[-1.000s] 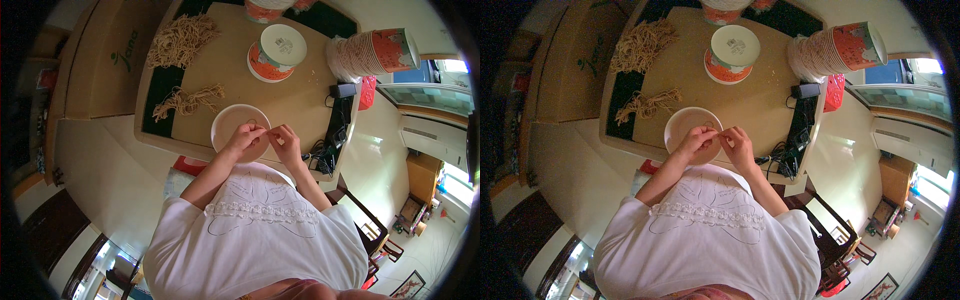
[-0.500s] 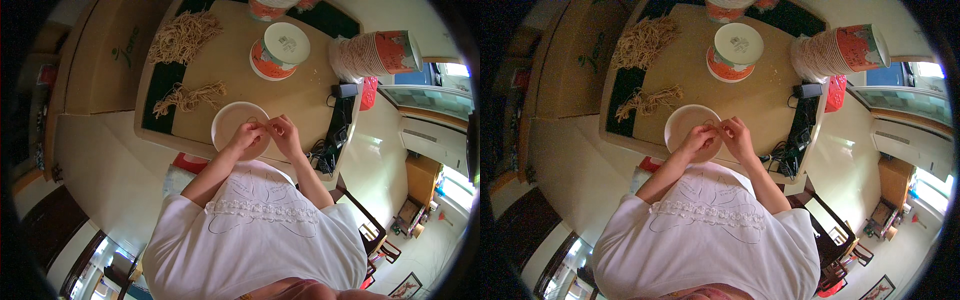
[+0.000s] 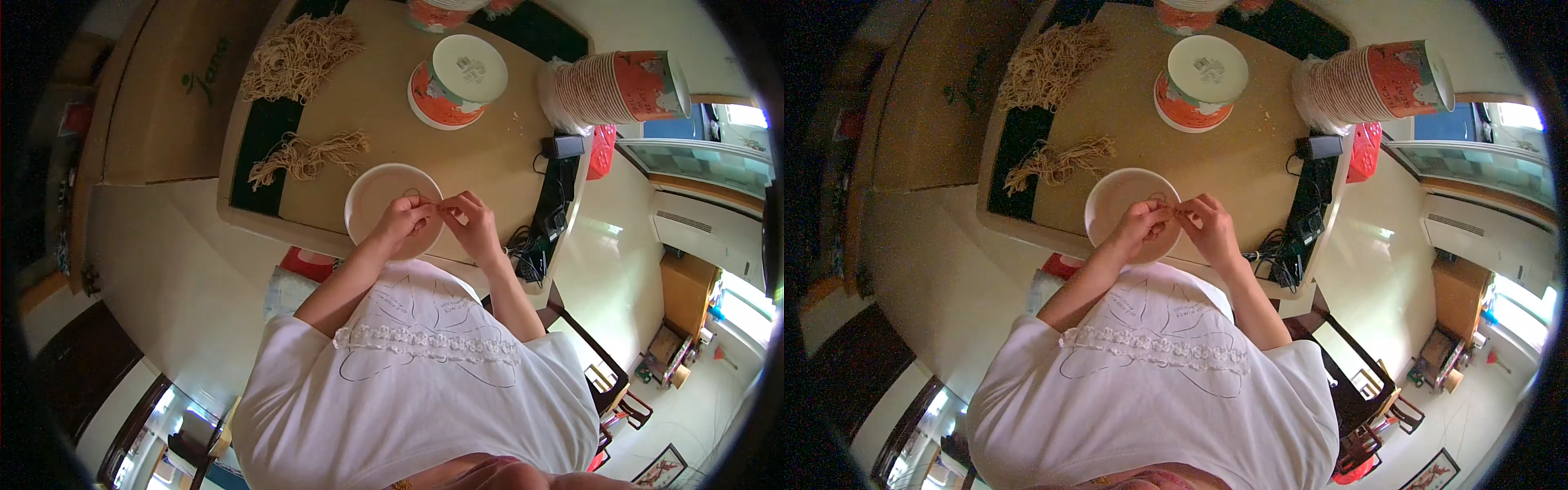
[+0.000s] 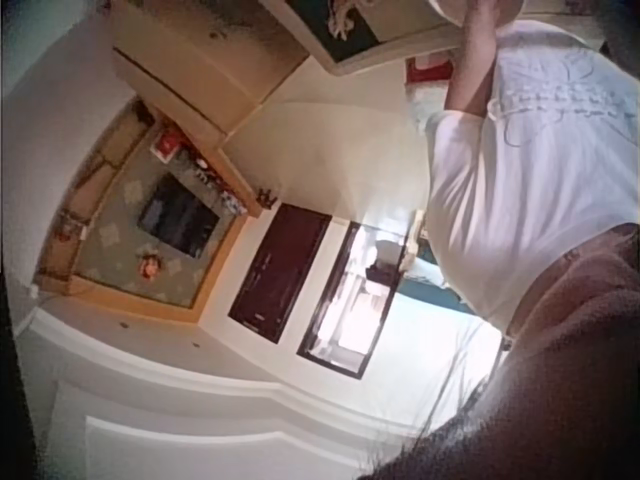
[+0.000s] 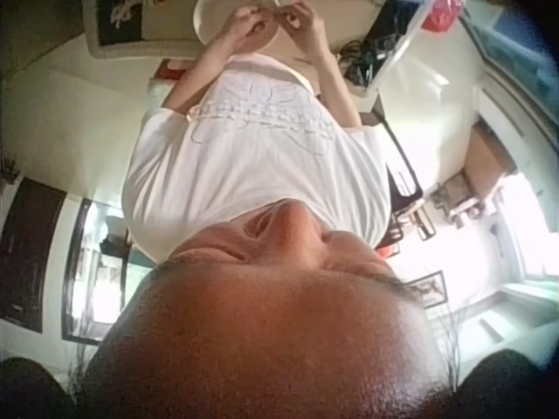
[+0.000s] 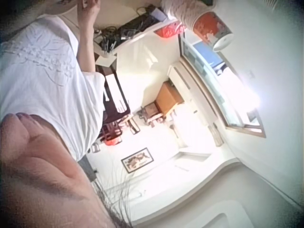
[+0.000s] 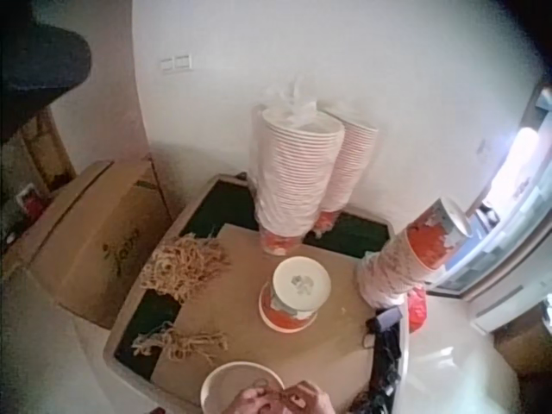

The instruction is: Picking up dried noodles and placing them into paper cups for packaging.

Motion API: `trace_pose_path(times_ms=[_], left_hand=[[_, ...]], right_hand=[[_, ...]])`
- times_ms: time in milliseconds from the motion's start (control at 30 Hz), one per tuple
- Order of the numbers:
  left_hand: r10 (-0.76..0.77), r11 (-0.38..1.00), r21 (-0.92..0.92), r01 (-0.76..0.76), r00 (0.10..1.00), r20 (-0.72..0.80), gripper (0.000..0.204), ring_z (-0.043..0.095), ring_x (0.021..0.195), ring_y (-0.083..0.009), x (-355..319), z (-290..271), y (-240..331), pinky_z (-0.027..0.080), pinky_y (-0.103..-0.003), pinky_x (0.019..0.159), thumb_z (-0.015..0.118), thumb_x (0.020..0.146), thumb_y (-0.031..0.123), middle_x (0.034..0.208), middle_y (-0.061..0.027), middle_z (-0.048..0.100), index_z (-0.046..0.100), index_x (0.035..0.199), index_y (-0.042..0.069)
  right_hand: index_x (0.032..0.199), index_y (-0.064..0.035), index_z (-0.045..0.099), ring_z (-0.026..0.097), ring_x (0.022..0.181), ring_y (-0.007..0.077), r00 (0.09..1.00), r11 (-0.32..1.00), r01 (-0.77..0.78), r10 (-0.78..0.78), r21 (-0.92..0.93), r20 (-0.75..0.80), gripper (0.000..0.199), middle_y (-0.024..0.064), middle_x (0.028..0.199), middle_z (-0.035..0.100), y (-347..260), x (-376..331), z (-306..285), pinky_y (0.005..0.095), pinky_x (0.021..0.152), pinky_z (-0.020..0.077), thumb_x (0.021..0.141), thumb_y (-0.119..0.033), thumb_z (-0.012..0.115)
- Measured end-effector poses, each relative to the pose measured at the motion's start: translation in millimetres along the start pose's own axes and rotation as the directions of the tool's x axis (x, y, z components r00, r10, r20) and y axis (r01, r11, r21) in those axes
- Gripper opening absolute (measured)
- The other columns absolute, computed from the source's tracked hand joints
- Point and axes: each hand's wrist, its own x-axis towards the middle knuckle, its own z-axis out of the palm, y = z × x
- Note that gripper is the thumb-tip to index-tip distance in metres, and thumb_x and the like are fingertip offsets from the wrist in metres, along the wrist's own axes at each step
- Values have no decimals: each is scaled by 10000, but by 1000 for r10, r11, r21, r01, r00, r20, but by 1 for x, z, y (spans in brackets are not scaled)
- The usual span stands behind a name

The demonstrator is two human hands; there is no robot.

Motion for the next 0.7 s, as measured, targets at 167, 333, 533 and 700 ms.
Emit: trace_pose_path(times_ms=[167,333,533,700], left_hand=[[53,996,79,-48,997,-58,83,405,512,-18,7,-2,-8,276,-172,448,591,875,199,626,75,483,604,840,125],[79,994,82,-75,996,-47,77,440,550,-18,11,-3,-13,315,-165,490,589,875,187,668,78,517,618,863,117],[324,889,344,-302,946,-6,149,538,709,-45,13,-10,-23,426,-188,630,603,857,108,811,27,624,663,978,45],[272,876,423,-233,962,-35,168,555,790,-61,12,-15,-23,457,-218,709,606,851,80,879,7,649,675,990,17]], right_hand=[[907,-24,644,576,713,151,983,971,-110,137,211,-121,113,78,814,604,27,-10,9,259,649,471,794,-21,644],[913,-26,647,548,689,131,968,913,-164,221,373,-115,107,78,805,600,36,-16,15,243,646,457,808,-19,629],[891,-48,660,559,703,171,992,981,-78,95,180,-85,89,80,793,581,6,-4,8,270,638,467,814,-34,619],[884,-76,667,573,758,275,996,988,89,-88,-129,10,121,120,814,568,3,10,7,357,667,487,780,-50,612]])
